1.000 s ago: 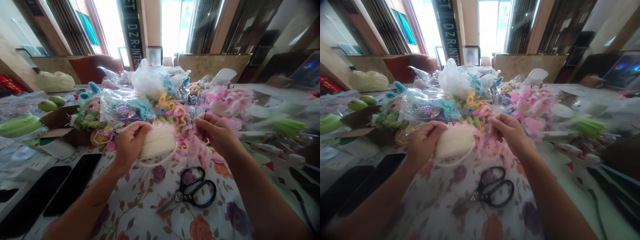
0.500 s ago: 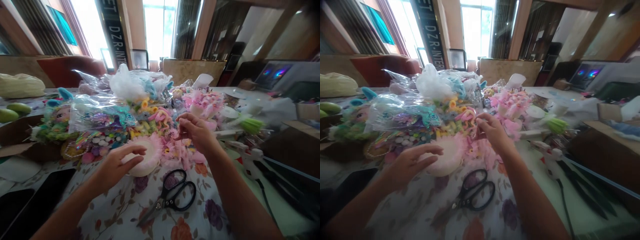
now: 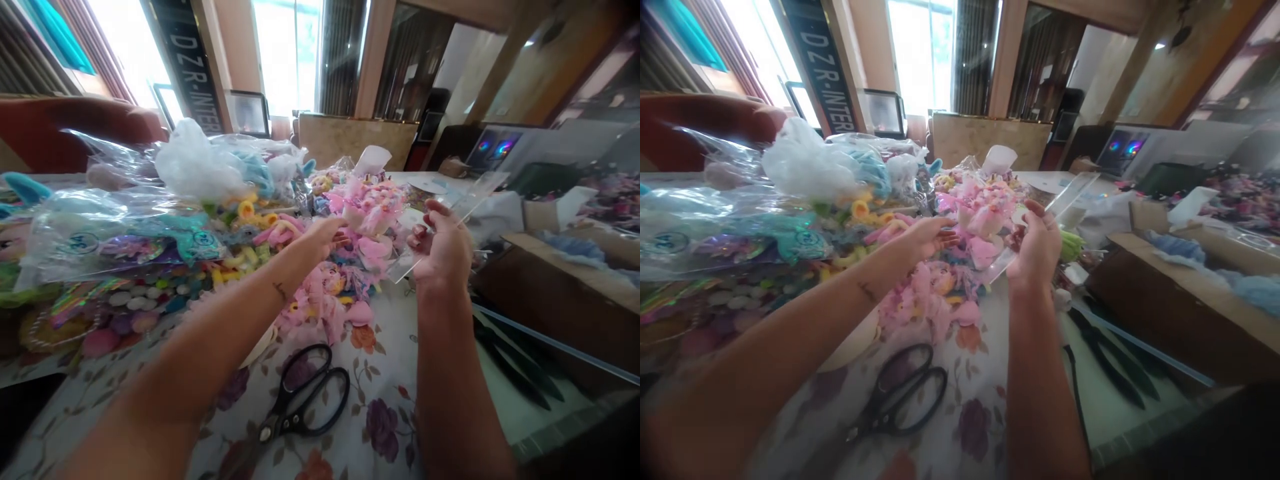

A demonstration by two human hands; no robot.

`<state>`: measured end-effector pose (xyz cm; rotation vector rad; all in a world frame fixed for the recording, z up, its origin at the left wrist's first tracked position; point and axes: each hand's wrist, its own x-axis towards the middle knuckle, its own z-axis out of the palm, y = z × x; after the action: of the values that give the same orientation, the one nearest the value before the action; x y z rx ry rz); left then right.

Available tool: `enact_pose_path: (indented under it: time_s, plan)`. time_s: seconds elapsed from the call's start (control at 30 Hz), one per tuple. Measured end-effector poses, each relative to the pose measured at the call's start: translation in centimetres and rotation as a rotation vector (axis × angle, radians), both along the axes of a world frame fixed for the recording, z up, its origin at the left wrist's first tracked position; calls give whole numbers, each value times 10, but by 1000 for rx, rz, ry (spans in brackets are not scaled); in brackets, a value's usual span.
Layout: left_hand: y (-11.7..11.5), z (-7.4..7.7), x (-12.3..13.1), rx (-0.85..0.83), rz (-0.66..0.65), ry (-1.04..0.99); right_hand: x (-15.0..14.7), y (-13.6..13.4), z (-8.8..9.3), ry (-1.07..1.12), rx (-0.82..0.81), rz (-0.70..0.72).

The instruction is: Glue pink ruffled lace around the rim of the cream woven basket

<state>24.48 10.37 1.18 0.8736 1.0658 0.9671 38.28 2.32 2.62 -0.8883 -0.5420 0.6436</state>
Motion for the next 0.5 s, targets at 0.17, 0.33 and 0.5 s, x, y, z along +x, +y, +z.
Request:
enact_pose_path:
  time_s: [0.17,0.33,0.5]
  plan:
    - [27,-4,35,-62,38,-40,3,-11,12,126,-8,-77]
    - [33,-6,35,-92,31,-88,11,3,-1,166,-85,-41]
    - [36,-3,43,-97,43,-103,8,18,-16,174,-208,66]
